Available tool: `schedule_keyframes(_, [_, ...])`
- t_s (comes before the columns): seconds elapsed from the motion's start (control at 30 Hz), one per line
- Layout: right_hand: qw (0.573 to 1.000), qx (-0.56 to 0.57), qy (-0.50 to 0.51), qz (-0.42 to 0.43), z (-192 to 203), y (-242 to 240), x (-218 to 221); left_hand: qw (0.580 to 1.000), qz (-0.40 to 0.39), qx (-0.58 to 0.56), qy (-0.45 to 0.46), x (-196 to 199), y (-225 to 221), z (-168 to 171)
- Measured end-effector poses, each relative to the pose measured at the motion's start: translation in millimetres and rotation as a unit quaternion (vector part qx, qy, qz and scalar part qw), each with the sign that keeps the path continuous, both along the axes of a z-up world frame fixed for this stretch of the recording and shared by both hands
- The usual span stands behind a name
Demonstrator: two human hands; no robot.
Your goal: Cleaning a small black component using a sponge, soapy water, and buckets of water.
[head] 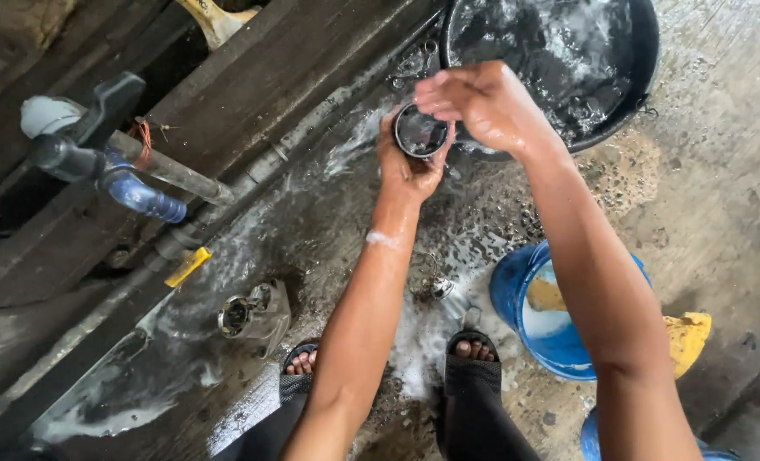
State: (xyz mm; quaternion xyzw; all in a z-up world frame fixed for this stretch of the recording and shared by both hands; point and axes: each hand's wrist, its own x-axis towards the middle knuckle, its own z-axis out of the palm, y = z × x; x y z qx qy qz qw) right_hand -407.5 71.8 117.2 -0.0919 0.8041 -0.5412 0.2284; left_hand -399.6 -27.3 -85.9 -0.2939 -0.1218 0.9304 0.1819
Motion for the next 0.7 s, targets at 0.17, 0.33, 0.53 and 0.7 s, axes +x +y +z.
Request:
schedule_keyframes(0.17, [0.974,0.062,-0.009,-0.219,-61,75,-36,0.998,0.001,0.052,-0.027,21,-9,25])
schedule_keyframes(0.33, [0.888,0.427,0.057,-0.162,-165,172,-71,0.996,-0.040,0.059,0.058,27,-11,46])
schedule_keyframes(0.53, [0.937,0.087,-0.188,-0.283,5,45,-14,0.999,-0.026,0.033,-0.020,-5,3,30])
schedule_keyframes(0.7, [0.965,-0.063,-0.253,-0.018,46,-7,13,0.952,-0.146,-0.231,0.140,-9,-3,34])
